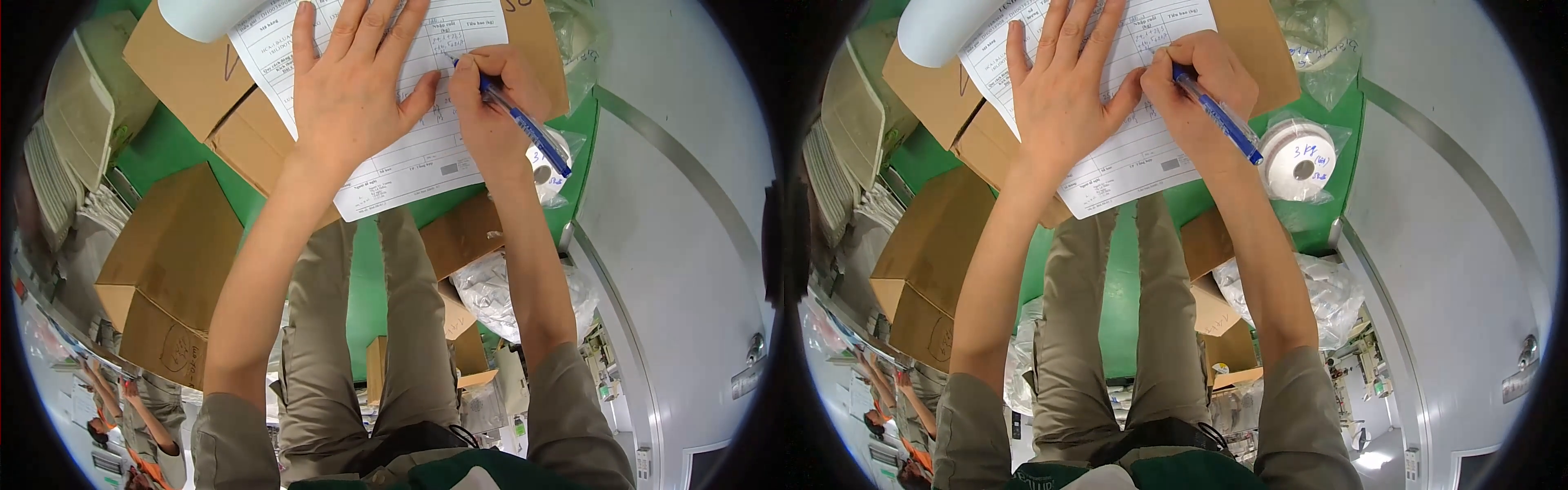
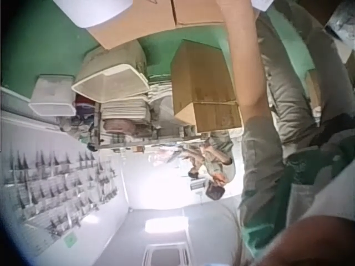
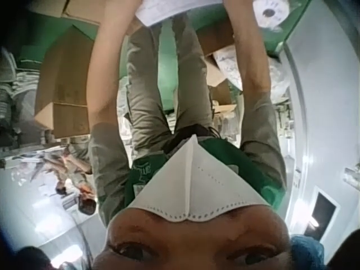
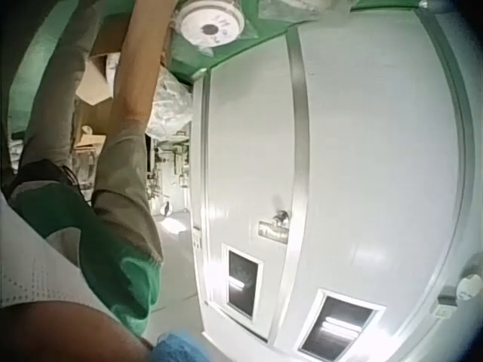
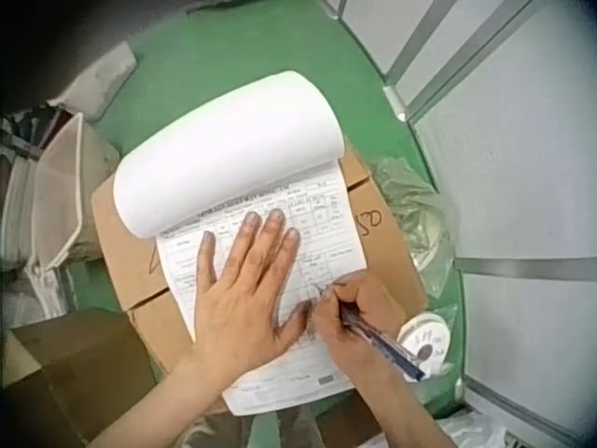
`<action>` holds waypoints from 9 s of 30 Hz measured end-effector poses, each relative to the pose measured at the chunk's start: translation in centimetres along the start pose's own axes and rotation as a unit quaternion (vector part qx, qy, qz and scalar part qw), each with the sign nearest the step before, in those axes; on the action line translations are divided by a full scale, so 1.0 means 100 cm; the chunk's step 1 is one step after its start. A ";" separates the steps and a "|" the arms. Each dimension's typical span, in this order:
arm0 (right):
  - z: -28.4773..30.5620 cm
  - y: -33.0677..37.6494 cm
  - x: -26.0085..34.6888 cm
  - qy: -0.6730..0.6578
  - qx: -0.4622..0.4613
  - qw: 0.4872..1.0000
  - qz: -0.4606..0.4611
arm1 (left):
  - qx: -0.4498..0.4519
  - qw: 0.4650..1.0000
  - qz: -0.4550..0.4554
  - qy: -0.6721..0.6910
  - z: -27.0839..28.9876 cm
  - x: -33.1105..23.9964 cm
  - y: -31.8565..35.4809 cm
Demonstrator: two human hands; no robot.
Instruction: Checking production weights written on cardboard boxes and documenting the data in a logbook.
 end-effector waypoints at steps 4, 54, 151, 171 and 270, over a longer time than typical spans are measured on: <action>-0.003 0.000 -0.002 -0.003 -0.007 1.000 0.020 | -0.401 0.908 -0.121 -0.020 -0.072 0.027 -0.014; -0.002 -0.001 -0.002 0.008 -0.031 0.999 0.001 | -0.396 0.910 -0.123 0.002 -0.071 0.027 -0.015; 0.040 0.049 0.094 -0.044 -0.004 0.875 -0.483 | -0.021 0.833 0.482 0.272 0.111 0.205 -0.051; 0.208 0.032 0.308 -0.196 0.183 0.922 -0.279 | -0.325 0.582 0.271 0.694 0.414 -0.006 0.191; -0.351 0.182 0.825 -0.071 0.818 0.450 0.351 | -0.968 0.040 0.247 0.017 0.529 -0.044 0.740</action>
Point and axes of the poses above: each hand's wrist, its own y-axis away from the middle knuckle, its own z-axis out of the back of the hand, x = y × z, the point moved 1 cm from there along -y, towards the middle knuckle, and after that the axes turned 2 degrees about -z, right-handed, at the moved point
